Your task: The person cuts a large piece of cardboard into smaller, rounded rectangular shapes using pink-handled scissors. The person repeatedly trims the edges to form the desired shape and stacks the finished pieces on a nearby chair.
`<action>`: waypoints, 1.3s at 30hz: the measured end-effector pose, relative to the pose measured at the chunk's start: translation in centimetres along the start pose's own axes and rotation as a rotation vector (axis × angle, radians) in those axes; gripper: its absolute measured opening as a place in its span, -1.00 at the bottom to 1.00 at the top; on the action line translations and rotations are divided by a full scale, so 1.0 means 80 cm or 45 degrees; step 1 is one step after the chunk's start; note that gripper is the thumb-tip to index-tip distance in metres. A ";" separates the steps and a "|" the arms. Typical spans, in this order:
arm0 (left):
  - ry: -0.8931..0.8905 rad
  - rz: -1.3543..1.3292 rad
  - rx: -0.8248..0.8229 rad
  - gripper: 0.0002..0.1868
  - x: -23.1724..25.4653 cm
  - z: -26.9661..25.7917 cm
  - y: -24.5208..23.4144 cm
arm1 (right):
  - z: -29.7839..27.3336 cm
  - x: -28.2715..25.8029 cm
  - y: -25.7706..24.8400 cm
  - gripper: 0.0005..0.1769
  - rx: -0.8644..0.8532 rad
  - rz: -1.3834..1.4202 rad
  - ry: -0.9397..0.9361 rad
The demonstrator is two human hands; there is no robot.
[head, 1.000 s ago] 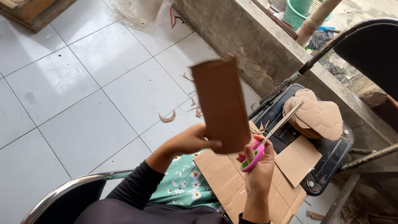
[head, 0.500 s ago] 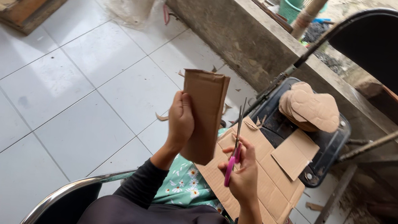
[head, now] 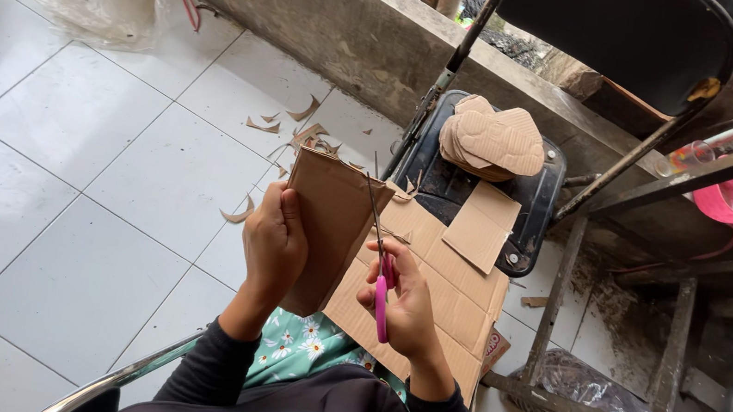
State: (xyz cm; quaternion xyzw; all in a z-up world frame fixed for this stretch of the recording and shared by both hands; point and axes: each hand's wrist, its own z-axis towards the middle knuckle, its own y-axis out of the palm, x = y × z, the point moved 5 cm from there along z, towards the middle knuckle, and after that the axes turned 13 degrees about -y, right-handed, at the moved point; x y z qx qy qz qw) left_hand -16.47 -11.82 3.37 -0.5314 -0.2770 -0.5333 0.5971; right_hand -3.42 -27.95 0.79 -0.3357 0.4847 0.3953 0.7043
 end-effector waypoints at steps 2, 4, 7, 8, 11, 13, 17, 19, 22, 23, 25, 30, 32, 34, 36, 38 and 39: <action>-0.006 -0.019 -0.014 -0.73 0.001 -0.004 0.004 | -0.006 0.008 0.003 -0.44 0.017 0.208 0.060; -0.021 -0.042 -0.026 -0.73 0.002 -0.008 0.008 | -0.009 0.013 0.003 -0.48 0.055 0.296 0.027; -0.022 -0.024 -0.030 -0.75 0.002 -0.010 0.009 | -0.010 0.020 -0.004 -0.49 0.070 0.290 -0.008; 0.001 0.021 -0.024 -0.75 0.002 -0.009 0.008 | -0.011 0.021 -0.009 -0.49 0.072 0.264 -0.016; 0.095 0.132 -0.024 -0.77 0.003 -0.001 0.001 | -0.015 0.025 -0.023 -0.44 0.063 0.155 0.097; 0.161 0.158 -0.051 -0.78 0.004 0.007 -0.004 | -0.016 0.023 -0.027 -0.44 0.030 0.244 0.151; 0.365 0.225 -0.134 -0.82 0.016 0.015 -0.007 | -0.015 0.003 -0.037 -0.37 -0.108 0.107 -0.069; 0.457 0.276 -0.171 -0.84 0.022 0.015 -0.008 | -0.020 0.005 -0.043 -0.38 -0.111 0.112 -0.017; 0.547 0.297 -0.212 -0.87 0.030 0.027 -0.014 | -0.024 0.012 -0.047 -0.41 -0.079 0.108 0.067; 0.575 0.292 -0.227 -0.88 0.032 0.031 -0.016 | -0.026 0.014 -0.046 -0.43 -0.064 0.105 0.102; 0.629 0.309 -0.268 -0.89 0.038 0.036 -0.019 | -0.033 0.017 -0.041 -0.43 -0.023 0.131 0.148; 0.823 0.342 -0.429 -0.88 0.058 0.044 -0.015 | -0.028 0.008 -0.042 -0.40 -0.057 0.181 0.087; 0.833 0.384 -0.482 -0.87 0.064 0.047 -0.013 | -0.026 -0.003 -0.044 -0.40 -0.140 0.076 -0.114; 0.846 0.437 -0.512 -0.86 0.069 0.050 -0.013 | -0.028 0.005 -0.045 -0.41 -0.102 0.153 0.017; 0.860 0.500 -0.520 -0.84 0.074 0.053 -0.013 | -0.031 0.012 -0.042 -0.41 -0.041 0.208 0.102; 0.865 0.495 -0.520 -0.84 0.079 0.057 -0.013 | -0.035 0.019 -0.035 -0.42 0.040 0.244 0.145; 0.867 0.494 -0.520 -0.84 0.081 0.057 -0.014 | -0.036 0.021 -0.032 -0.42 0.039 0.276 0.167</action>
